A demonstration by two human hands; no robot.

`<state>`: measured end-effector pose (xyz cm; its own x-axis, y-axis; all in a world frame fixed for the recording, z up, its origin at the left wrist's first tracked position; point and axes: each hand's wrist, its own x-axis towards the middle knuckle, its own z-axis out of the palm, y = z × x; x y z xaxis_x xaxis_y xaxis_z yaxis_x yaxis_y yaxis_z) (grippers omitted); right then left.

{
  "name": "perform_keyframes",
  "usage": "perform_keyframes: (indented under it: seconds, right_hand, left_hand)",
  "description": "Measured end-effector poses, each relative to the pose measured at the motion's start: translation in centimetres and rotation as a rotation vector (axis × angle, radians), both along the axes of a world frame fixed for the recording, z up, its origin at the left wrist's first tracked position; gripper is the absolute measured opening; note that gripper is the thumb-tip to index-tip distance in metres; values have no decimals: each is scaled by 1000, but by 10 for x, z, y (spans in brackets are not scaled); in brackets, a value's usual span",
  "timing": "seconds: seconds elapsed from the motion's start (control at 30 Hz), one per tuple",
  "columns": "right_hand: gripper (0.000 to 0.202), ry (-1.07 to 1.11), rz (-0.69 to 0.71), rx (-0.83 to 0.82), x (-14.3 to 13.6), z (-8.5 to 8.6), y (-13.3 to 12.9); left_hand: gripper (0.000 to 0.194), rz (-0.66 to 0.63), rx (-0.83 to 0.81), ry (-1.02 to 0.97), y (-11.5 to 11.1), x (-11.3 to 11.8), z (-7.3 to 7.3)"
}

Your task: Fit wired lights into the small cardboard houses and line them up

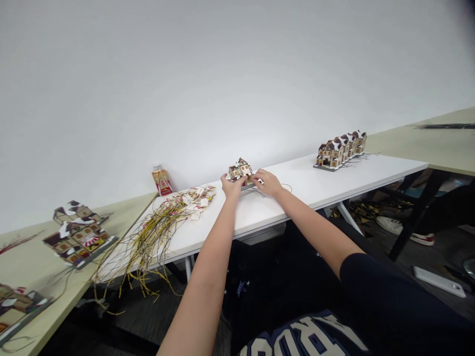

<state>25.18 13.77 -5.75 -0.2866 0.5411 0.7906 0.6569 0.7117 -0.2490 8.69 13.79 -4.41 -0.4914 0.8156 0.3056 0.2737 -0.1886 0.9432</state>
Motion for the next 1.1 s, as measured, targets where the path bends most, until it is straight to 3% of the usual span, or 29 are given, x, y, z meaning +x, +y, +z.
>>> perform_keyframes:
  seconds: [0.3,0.47,1.1]
  right_hand:
    - [26,-149,-57,-6,0,2,-10]
    - [34,-238,-30,71,-3,4,-8]
    - [19,-274,-69,143,-8,4,1]
  left_hand:
    - [89,3,-18,-66,2,0,-2]
    - [88,-31,-35,-91,2,0,0]
    - [93,-108,-50,-181,11,-1,-5]
